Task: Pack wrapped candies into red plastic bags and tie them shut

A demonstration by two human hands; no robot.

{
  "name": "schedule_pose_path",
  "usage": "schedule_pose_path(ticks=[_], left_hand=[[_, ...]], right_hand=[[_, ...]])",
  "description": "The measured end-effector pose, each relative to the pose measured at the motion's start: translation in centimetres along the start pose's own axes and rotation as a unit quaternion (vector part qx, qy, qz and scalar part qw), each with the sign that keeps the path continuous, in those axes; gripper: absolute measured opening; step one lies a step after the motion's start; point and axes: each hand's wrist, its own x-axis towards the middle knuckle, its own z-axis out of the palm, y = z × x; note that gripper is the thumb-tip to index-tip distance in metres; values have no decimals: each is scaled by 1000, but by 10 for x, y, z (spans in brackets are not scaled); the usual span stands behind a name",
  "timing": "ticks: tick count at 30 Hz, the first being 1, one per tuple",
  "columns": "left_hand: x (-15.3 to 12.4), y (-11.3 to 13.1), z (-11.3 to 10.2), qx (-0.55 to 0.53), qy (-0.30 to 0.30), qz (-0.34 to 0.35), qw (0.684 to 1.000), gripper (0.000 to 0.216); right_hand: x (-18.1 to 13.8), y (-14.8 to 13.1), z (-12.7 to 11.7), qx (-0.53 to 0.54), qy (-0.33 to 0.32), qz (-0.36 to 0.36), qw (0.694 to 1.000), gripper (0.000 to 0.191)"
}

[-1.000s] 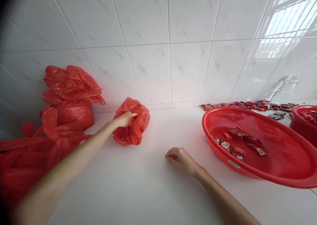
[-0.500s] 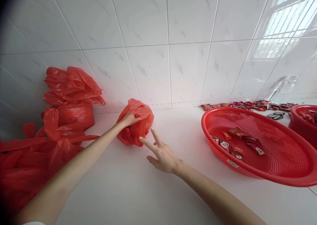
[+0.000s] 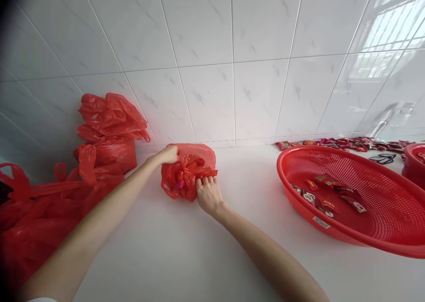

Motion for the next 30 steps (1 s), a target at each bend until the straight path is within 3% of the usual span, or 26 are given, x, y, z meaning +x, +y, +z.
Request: schedule_pose_path(ticks=[4, 7, 9, 14, 16, 18, 22, 25, 27, 30], left_hand=[[-2, 12, -27, -33, -28, 30, 999, 14], [-8, 23, -43, -110, -14, 109, 988, 20], [-10, 28, -50, -176, 59, 172, 967, 23], [-10, 33, -68, -211, 377, 245, 868, 20], [-11, 33, -77, -174, 454, 242, 840, 16], [-14, 31, -85, -124, 494, 231, 829, 13], [-19, 27, -96, -76, 540, 247, 801, 14], [-17, 29, -94, -175, 553, 274, 767, 17], [-17, 34, -88, -275, 514, 274, 765, 24], [-24, 46, -68, -387, 414, 254, 784, 31]], right_hand=[[7, -2, -8, 1, 15, 33, 999, 25], [16, -3, -15, 8, 17, 61, 998, 27], [23, -4, -19, 17, 17, 73, 997, 28], [41, -10, -24, 46, 13, 90, 995, 31], [46, -14, -25, 61, 9, 97, 993, 30], [50, -17, -25, 82, 8, 99, 992, 30], [52, -16, -26, 147, 14, 73, 986, 41], [55, -10, -28, 224, 10, 9, 975, 65], [56, -4, -31, 281, 17, -24, 959, 63], [53, 9, -39, 353, 48, -21, 934, 39]])
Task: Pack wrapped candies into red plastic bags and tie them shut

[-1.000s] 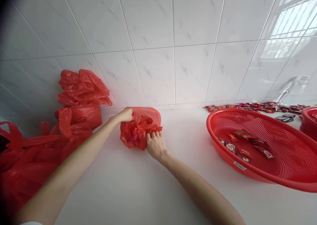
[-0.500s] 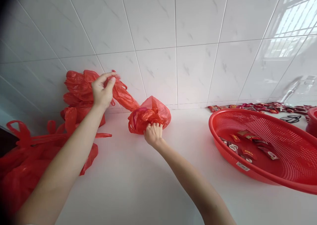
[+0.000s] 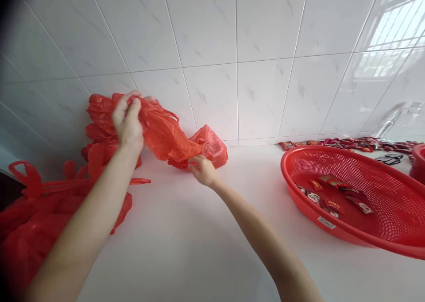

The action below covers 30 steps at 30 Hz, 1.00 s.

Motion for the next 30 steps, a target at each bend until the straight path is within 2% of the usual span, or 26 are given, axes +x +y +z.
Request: schedule_pose_path(ticks=[3, 5, 6, 7, 9, 11, 15, 17, 19, 20, 22, 25, 27, 30], left_hand=[[-34, 3, 17, -49, -62, -102, 992, 26], [-60, 3, 30, -68, -108, -159, 979, 23], [-72, 2, 36, -79, -131, -185, 971, 20], [-84, 1, 42, -89, -157, -212, 960, 18], [-101, -2, 51, -110, -199, -250, 941, 16], [-110, -5, 56, -126, -210, -263, 933, 16], [-108, -11, 54, -134, -147, -263, 944, 9], [-107, -11, 51, -130, -120, -263, 948, 10], [-109, -6, 51, -106, -123, -255, 953, 12], [-112, -3, 52, -81, -149, -252, 953, 15], [-123, 5, 56, -7, -243, -251, 937, 29], [-142, 11, 62, 111, -394, -241, 880, 65], [-151, 8, 64, 154, -439, -235, 853, 73], [-151, 0, 62, 151, -455, -279, 832, 71]], right_hand=[[-16, 1, -22, 127, 9, 8, 992, 55], [-33, 0, -37, 347, -10, 9, 938, 63], [-43, -1, -43, 407, -31, -1, 913, 58], [-54, -2, -49, 433, -37, -3, 901, 52], [-74, -1, -59, 421, -9, 19, 907, 46], [-91, 5, -68, 396, 46, 61, 915, 39], [-118, 28, -82, 369, 119, 119, 914, 35], [-125, 38, -85, 321, 155, 124, 926, 32], [-129, 45, -82, 240, 188, 121, 945, 27], [-129, 46, -79, 201, 198, 121, 952, 24], [-128, 47, -72, 145, 214, 121, 958, 21], [-129, 47, -66, 133, 228, 111, 958, 25], [-132, 47, -68, 157, 227, 103, 956, 34], [-139, 48, -80, 245, 183, 108, 946, 35]])
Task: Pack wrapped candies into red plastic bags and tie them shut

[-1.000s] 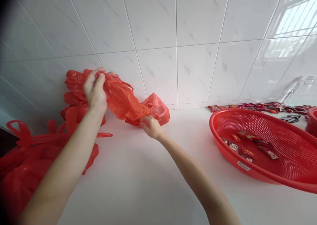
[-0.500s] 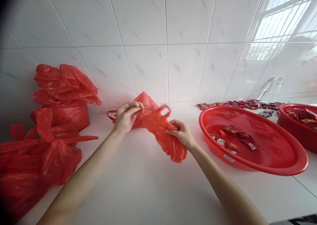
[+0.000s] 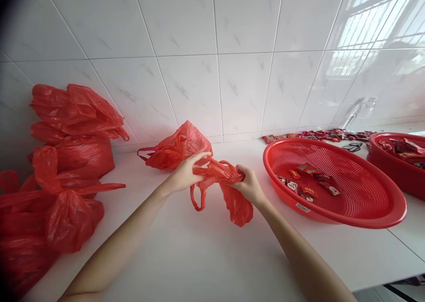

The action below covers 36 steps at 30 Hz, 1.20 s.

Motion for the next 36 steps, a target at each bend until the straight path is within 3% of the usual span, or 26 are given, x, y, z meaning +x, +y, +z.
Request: schedule_pose_path(ticks=[4, 9, 11, 13, 15, 18, 20, 23, 27, 30, 33, 36], left_hand=[[6, -7, -30, -36, 14, -30, 999, 61], [6, -21, -75, -42, 121, -92, 987, 39], [5, -25, -82, -50, 144, -116, 981, 33], [3, -23, -80, -30, 141, -113, 983, 31], [2, -16, -68, 11, 125, -87, 988, 33], [2, -1, -41, 63, 107, -58, 990, 42], [1, 7, -24, 69, 90, -53, 992, 48], [-1, 13, -9, 57, 63, -16, 996, 43], [-6, 15, -17, 71, 26, 5, 997, 37], [-9, 12, -40, 133, -5, -7, 991, 38], [-12, 6, -63, 212, -38, -41, 976, 50], [-16, 4, -72, 257, -85, -77, 960, 70]], right_hand=[[1, -5, -17, 126, -50, 48, 990, 31], [9, -6, -27, 186, 64, -56, 979, 56], [7, -9, -26, 141, 106, -105, 979, 50], [-1, -17, -20, 60, 156, -186, 968, 34], [-13, -28, -9, -37, 176, -301, 937, 17], [-29, -44, 12, -173, 70, -461, 868, 13], [-33, -46, 24, -280, -6, -479, 832, 21], [-29, -33, 32, -449, -65, -387, 803, 28], [-17, -12, 25, -609, -116, -157, 769, 32], [-11, -12, 14, -626, -75, -36, 775, 25], [-9, -19, 7, -611, 6, 42, 791, 61], [-9, -21, 7, -598, 41, 43, 799, 80]])
